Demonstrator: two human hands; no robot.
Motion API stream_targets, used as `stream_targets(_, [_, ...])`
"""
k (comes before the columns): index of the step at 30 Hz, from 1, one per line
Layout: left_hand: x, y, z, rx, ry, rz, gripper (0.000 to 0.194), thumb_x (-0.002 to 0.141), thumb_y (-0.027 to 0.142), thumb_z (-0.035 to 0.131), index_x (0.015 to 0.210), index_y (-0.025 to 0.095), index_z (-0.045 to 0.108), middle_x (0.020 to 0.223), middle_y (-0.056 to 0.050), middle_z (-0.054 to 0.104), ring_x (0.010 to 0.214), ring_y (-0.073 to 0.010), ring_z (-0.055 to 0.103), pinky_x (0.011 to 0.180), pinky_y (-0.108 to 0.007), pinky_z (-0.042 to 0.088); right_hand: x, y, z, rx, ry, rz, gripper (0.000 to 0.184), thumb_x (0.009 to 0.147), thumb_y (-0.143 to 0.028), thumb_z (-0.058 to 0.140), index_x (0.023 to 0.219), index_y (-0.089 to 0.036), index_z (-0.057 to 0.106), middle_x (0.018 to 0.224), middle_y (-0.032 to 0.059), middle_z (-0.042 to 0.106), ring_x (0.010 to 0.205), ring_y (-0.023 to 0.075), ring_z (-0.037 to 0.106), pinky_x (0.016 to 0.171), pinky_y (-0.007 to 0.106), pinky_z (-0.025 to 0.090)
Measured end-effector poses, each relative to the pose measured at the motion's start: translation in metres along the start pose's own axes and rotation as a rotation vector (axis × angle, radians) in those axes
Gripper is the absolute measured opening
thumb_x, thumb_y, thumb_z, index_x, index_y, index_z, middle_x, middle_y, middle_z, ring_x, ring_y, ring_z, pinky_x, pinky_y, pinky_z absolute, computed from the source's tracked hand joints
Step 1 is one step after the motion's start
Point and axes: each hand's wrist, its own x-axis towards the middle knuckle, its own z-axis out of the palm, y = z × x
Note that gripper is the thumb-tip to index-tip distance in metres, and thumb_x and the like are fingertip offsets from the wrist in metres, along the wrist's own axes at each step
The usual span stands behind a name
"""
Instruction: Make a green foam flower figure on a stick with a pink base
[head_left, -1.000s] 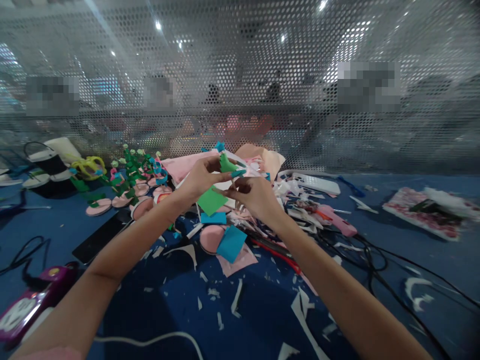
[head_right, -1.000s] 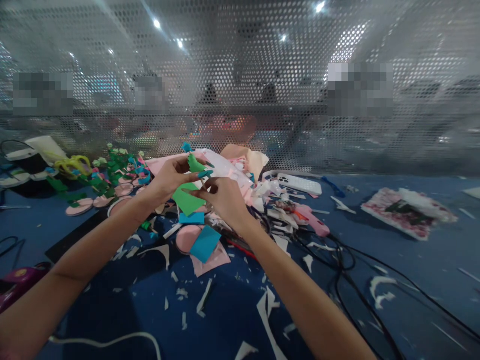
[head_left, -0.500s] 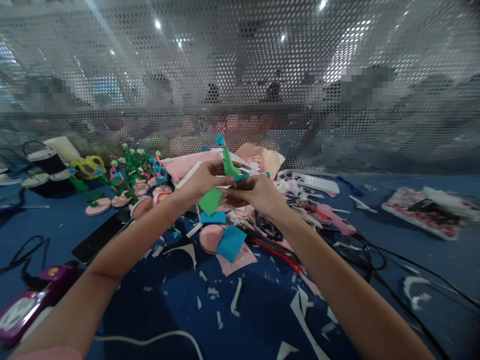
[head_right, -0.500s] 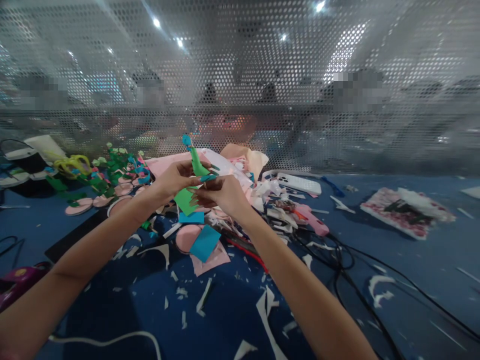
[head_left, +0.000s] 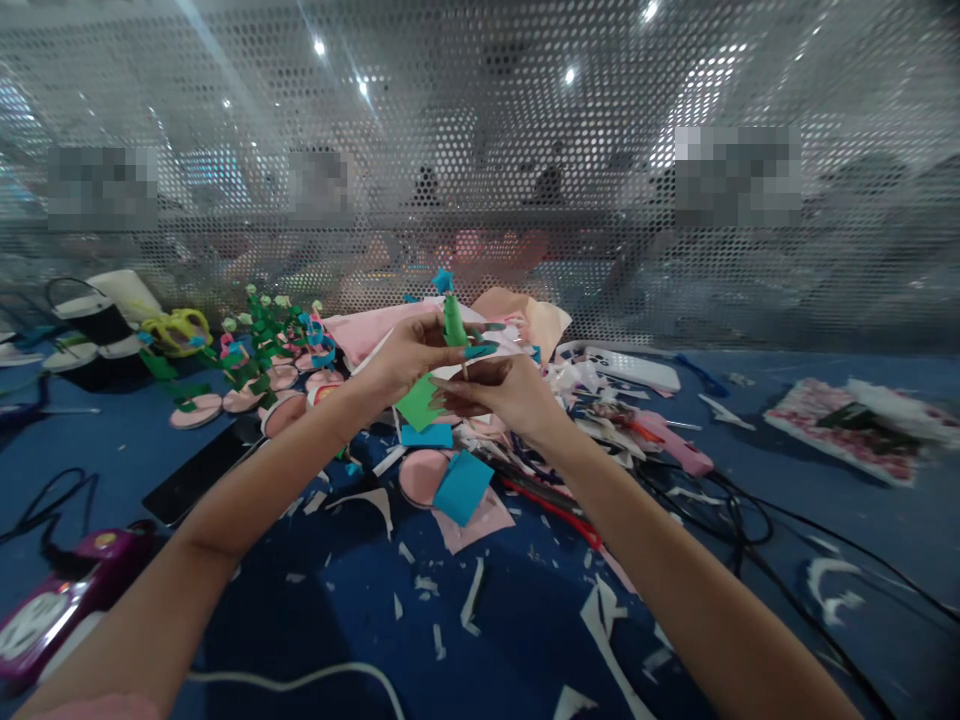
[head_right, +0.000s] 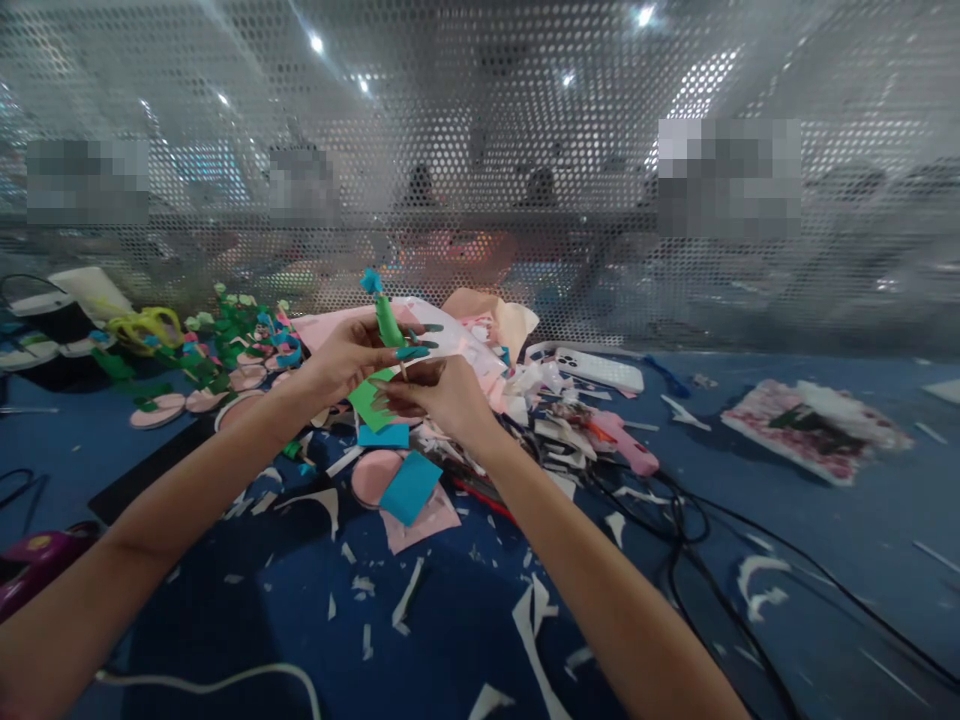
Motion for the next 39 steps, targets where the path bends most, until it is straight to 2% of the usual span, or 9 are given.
stream_targets(3, [0.0, 0.0, -0.001, -0.054, -0.011, -0.005, 0.043, 0.045, 0.023, 0.085, 0.081, 0.015, 0.063, 0.079, -0.001, 0.069, 0.085, -0.0183, 0.066, 0.083, -0.033, 0.05, 0.001, 0.0, 0.0, 0.006, 0.035, 0.006, 0.042, 0.04, -0.046, 0.082, 0.061, -0.014, 0.066, 0.058, 0.0043, 0.068, 0.054, 0.0164, 0.066, 0.056, 0.028, 0.057])
stream_targets(7, [0.001, 0.002, -0.005, -0.099, -0.039, -0.04, 0.057, 0.047, 0.024, 0.085, 0.098, 0.017, 0.061, 0.096, -0.006, 0.07, 0.1, -0.0237, 0.063, 0.085, -0.036, 0.05, 0.001, -0.003, 0.0, 0.034, 0.071, 0.011, 0.042, 0.036, -0.046, 0.082, 0.058, -0.014, 0.066, 0.055, 0.003, 0.067, 0.051, 0.0147, 0.064, 0.056, 0.027, 0.057])
stream_targets(10, [0.003, 0.003, -0.011, -0.104, -0.043, -0.028, 0.05, 0.051, 0.031, 0.083, 0.094, 0.017, 0.064, 0.101, -0.008, 0.069, 0.1, -0.0239, 0.063, 0.084, -0.036, 0.05, 0.0, -0.007, -0.002, 0.036, 0.078, 0.005, 0.04, 0.039, -0.044, 0.082, 0.06, -0.014, 0.067, 0.058, 0.004, 0.068, 0.053, 0.015, 0.066, 0.056, 0.026, 0.057])
stream_targets(14, [0.007, 0.001, -0.016, -0.1, 0.036, 0.011, 0.037, 0.054, 0.031, 0.082, 0.085, 0.018, 0.067, 0.085, -0.002, 0.071, 0.086, -0.018, 0.067, 0.081, -0.033, 0.051, -0.001, -0.008, -0.004, 0.027, 0.063, 0.019, 0.041, 0.039, -0.043, 0.083, 0.06, -0.012, 0.067, 0.058, 0.0058, 0.068, 0.051, 0.0146, 0.065, 0.053, 0.023, 0.056])
stream_targets(19, [0.008, 0.0, -0.017, -0.052, 0.022, -0.001, 0.047, 0.048, 0.026, 0.084, 0.091, 0.018, 0.068, 0.078, 0.0, 0.069, 0.075, -0.0124, 0.065, 0.075, -0.026, 0.051, -0.001, -0.001, 0.0, -0.029, 0.03, 0.013, 0.04, 0.041, -0.044, 0.082, 0.059, -0.013, 0.065, 0.058, 0.0053, 0.068, 0.05, 0.0161, 0.065, 0.049, 0.025, 0.055])
stream_targets(25, [0.004, 0.004, -0.014, -0.068, -0.052, 0.008, 0.037, 0.053, 0.03, 0.082, 0.085, 0.017, 0.068, 0.086, -0.002, 0.07, 0.087, -0.0178, 0.066, 0.083, -0.034, 0.053, -0.004, 0.002, 0.005, -0.198, 0.025, -0.114, 0.037, 0.053, -0.048, 0.077, 0.061, -0.014, 0.065, 0.055, 0.0035, 0.066, 0.051, 0.0159, 0.065, 0.052, 0.024, 0.054])
stream_targets(32, [0.005, 0.006, -0.015, -0.093, -0.002, -0.023, 0.038, 0.047, 0.027, 0.085, 0.078, 0.013, 0.068, 0.076, -0.003, 0.071, 0.068, -0.0151, 0.068, 0.075, -0.031, 0.056, -0.005, -0.012, -0.004, -0.129, -0.165, 0.053, 0.047, 0.048, -0.054, 0.077, 0.065, -0.012, 0.064, 0.061, 0.0051, 0.068, 0.057, 0.0148, 0.066, 0.056, 0.025, 0.054])
stream_targets(35, [0.005, 0.004, -0.015, -0.111, -0.019, -0.028, 0.031, 0.054, 0.023, 0.082, 0.08, 0.013, 0.068, 0.076, -0.003, 0.07, 0.069, -0.0143, 0.067, 0.074, -0.03, 0.055, -0.003, -0.01, -0.01, -0.168, -0.083, 0.053, 0.045, 0.044, -0.049, 0.08, 0.066, -0.012, 0.066, 0.062, 0.0052, 0.068, 0.057, 0.0138, 0.065, 0.058, 0.025, 0.054])
stream_targets(39, [0.007, -0.009, -0.013, -0.153, -0.008, -0.059, 0.03, 0.053, 0.021, 0.082, 0.079, 0.013, 0.069, 0.076, -0.003, 0.07, 0.071, -0.0153, 0.068, 0.072, -0.029, 0.055, 0.006, 0.003, -0.016, -0.314, 0.117, -0.056, 0.045, 0.034, -0.045, 0.084, 0.051, -0.014, 0.055, 0.049, 0.0008, 0.059, 0.045, 0.0117, 0.056, 0.046, 0.023, 0.046])
